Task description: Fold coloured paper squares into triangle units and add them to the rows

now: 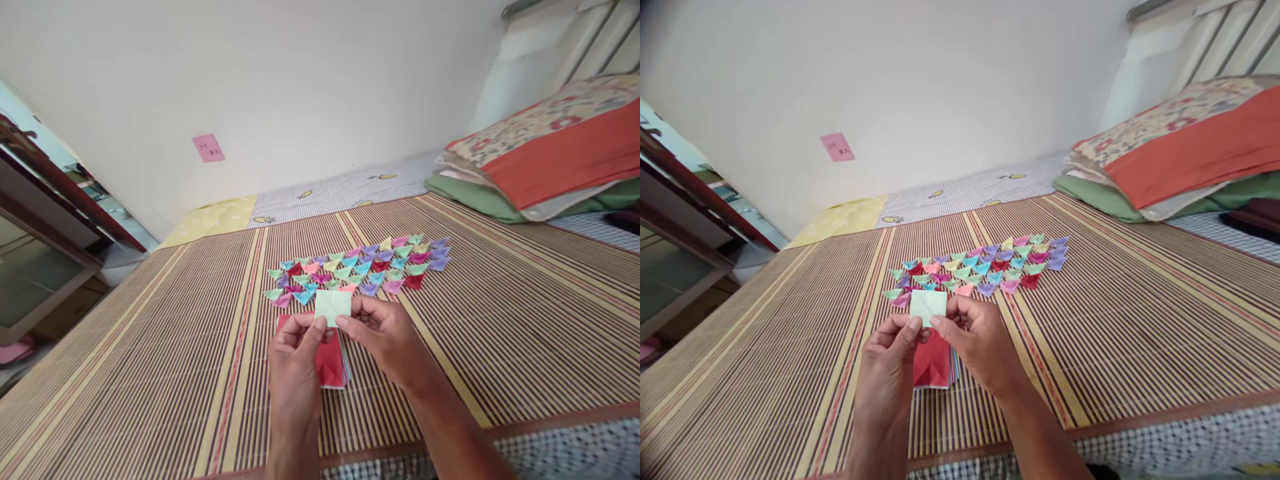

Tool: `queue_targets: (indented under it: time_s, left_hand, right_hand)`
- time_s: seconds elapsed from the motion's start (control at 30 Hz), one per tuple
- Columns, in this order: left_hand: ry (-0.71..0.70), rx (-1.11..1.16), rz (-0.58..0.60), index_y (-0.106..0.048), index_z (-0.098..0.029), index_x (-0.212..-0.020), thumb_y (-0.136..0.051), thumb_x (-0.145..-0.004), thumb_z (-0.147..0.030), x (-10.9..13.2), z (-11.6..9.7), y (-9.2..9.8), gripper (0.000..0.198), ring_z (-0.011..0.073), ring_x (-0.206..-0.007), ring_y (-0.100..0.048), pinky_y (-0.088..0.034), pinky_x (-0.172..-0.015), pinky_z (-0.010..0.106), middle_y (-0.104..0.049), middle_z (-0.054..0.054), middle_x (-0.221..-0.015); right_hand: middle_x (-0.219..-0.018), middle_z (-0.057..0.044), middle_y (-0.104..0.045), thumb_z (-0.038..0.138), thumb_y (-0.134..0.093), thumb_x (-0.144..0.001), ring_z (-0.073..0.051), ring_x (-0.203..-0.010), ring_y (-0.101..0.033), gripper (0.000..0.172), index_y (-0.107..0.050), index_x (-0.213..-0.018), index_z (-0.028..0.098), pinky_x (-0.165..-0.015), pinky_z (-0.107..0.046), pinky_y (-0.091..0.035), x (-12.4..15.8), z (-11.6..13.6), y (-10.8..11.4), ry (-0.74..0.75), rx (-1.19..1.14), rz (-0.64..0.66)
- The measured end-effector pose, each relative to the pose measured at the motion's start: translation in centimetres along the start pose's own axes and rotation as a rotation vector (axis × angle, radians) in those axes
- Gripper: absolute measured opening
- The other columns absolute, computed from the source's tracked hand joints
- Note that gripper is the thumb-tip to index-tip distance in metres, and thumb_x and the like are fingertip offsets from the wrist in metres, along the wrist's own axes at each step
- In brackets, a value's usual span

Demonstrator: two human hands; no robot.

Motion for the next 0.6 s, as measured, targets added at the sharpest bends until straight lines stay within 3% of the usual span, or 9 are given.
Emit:
queue_targets:
  time_s: [0.23, 0.43, 0.6]
  left_hand:
    - [0.105, 0.031, 0.113, -0.072, -0.015, -0.066, -0.099, -0.06, -0.033, 0.3, 0.9, -1.6, 0.033, 0.0123, -0.065, -0.068, -0.055, -0.069, 0.02, -0.072, 0.001, -0.063]
    - [0.065, 0.024, 0.13, -0.072, -0.016, -0.068, -0.096, -0.067, -0.032, 0.1, 0.8, -1.7, 0.028, 0.0119, -0.066, -0.067, -0.056, -0.071, 0.02, -0.072, 0.0, -0.065]
    - [0.024, -0.154, 0.247, -0.076, -0.016, -0.072, -0.088, -0.078, -0.031, 0.0, 0.1, -2.4, 0.021, 0.0115, -0.064, -0.066, -0.055, -0.069, 0.02, -0.072, 0.001, -0.064]
  right_hand:
    - [-0.07, 0.002, -0.063, 0.03, -0.077, -0.088, -0.013, -0.065, -0.057, 0.016, -0.071, -0.077, 0.019, -0.062, -0.024, -0.047, -0.2, 1.1, 1.3, 0.069, -0.062, -0.087]
    - [-0.072, 0.002, -0.069, 0.027, -0.078, -0.087, -0.014, -0.068, -0.063, 0.009, -0.075, -0.083, 0.02, -0.066, -0.024, -0.051, -0.1, 0.8, 0.0, 0.021, -0.102, 0.007]
    - [-0.063, 0.005, -0.06, 0.029, -0.074, -0.091, -0.01, -0.056, -0.053, 0.013, -0.075, -0.081, 0.02, -0.054, -0.02, -0.043, 0.4, 1.6, 0.0, 0.03, 0.004, 0.024]
Point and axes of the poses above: each hand's wrist, its own x-axis away from the middle knuckle, its own y-axis out of the back of the hand, z = x × y, the point moved 10 cm from there along -x, towards the middle knuckle
